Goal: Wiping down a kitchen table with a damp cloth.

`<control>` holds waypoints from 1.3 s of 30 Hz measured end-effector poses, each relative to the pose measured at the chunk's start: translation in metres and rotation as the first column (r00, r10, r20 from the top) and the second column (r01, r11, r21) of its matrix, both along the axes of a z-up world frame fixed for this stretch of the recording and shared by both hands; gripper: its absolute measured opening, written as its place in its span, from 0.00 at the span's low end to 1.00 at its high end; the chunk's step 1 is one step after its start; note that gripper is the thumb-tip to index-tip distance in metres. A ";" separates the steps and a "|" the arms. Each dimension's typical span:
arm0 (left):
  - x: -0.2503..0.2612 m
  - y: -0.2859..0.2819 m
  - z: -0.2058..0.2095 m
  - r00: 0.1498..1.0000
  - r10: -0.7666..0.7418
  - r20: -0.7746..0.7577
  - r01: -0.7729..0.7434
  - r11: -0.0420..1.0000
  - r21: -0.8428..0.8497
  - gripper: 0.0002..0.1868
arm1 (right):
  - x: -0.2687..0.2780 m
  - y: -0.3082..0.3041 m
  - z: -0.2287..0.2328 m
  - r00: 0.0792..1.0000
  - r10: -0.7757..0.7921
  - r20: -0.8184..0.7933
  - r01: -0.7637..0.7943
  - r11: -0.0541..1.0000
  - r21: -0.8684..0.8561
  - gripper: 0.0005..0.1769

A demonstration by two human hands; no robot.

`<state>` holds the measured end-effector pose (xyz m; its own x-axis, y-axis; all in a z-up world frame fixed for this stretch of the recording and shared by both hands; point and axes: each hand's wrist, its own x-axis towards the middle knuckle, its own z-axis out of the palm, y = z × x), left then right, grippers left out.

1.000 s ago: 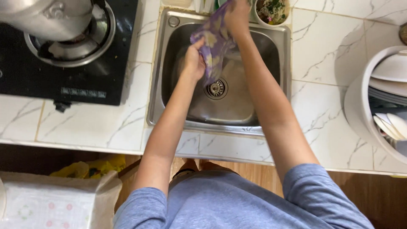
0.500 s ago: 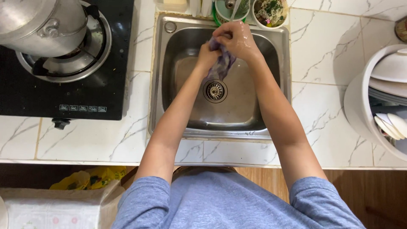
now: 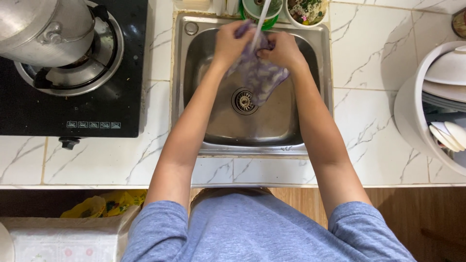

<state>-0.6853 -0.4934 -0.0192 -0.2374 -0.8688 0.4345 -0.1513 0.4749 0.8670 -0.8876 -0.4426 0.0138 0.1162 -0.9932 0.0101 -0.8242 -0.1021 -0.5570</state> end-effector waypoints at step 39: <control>0.027 0.036 -0.093 0.927 0.351 -0.133 -0.123 0.620 0.775 0.17 | 0.058 0.044 -0.030 0.070 -0.205 0.976 -0.070 0.975 0.210 0.23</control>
